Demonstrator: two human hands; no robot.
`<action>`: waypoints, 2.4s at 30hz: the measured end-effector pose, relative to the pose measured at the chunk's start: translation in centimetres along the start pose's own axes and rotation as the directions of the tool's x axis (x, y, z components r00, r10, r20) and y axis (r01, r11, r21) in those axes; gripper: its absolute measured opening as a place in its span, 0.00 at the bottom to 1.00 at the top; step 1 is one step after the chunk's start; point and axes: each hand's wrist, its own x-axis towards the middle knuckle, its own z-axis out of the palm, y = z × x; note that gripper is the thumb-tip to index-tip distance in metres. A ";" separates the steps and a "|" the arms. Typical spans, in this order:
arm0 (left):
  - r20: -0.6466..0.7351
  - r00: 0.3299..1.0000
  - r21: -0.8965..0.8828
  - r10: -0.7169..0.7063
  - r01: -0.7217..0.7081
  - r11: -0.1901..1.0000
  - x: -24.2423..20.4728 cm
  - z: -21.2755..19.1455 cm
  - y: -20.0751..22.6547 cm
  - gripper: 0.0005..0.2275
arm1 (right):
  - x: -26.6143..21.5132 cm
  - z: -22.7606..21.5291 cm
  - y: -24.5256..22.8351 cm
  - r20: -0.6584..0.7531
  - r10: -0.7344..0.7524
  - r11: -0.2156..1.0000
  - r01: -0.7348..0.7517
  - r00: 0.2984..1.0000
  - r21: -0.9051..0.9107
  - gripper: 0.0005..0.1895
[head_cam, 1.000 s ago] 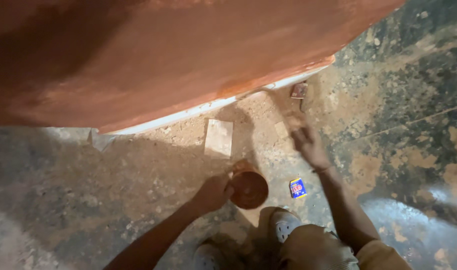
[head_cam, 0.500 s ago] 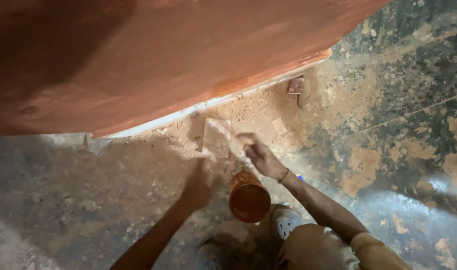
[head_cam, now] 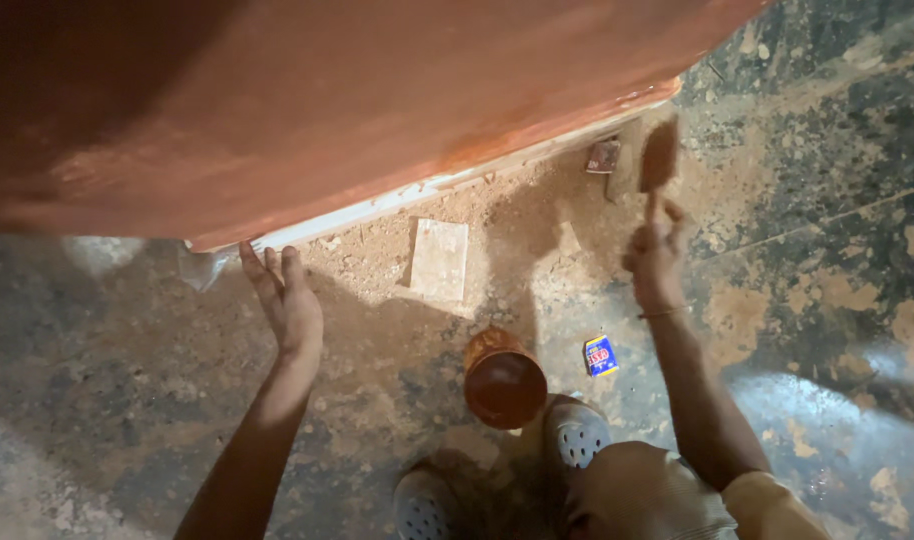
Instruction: The person paints the lower edge of a large wooden board with a reddish-brown finish using a paintbrush. They repeatedly dip the brush into a small container and apply the finish along the bottom edge.
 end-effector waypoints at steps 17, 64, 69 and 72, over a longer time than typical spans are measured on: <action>-0.220 0.965 -0.113 0.144 -0.172 0.979 5.2 -8.9 -3.4 0.25 | 1.2 0.8 3.6 0.146 0.093 0.981 -0.065 0.985 -0.183 0.20; 0.074 0.997 0.034 -0.004 0.001 0.999 7.6 -12.3 -4.6 0.17 | -0.6 -1.5 -2.7 -0.101 -0.130 0.952 0.153 0.986 0.264 0.14; -0.056 0.994 -0.140 0.092 -0.100 0.985 9.9 -11.0 -5.1 0.10 | -3.9 2.7 -1.5 0.364 -0.329 0.837 0.447 0.872 -0.315 0.08; -0.256 0.953 0.069 0.159 -0.146 0.987 9.3 -9.2 -5.4 0.08 | -7.6 7.5 0.5 0.490 -0.143 0.816 0.383 0.860 -0.434 0.06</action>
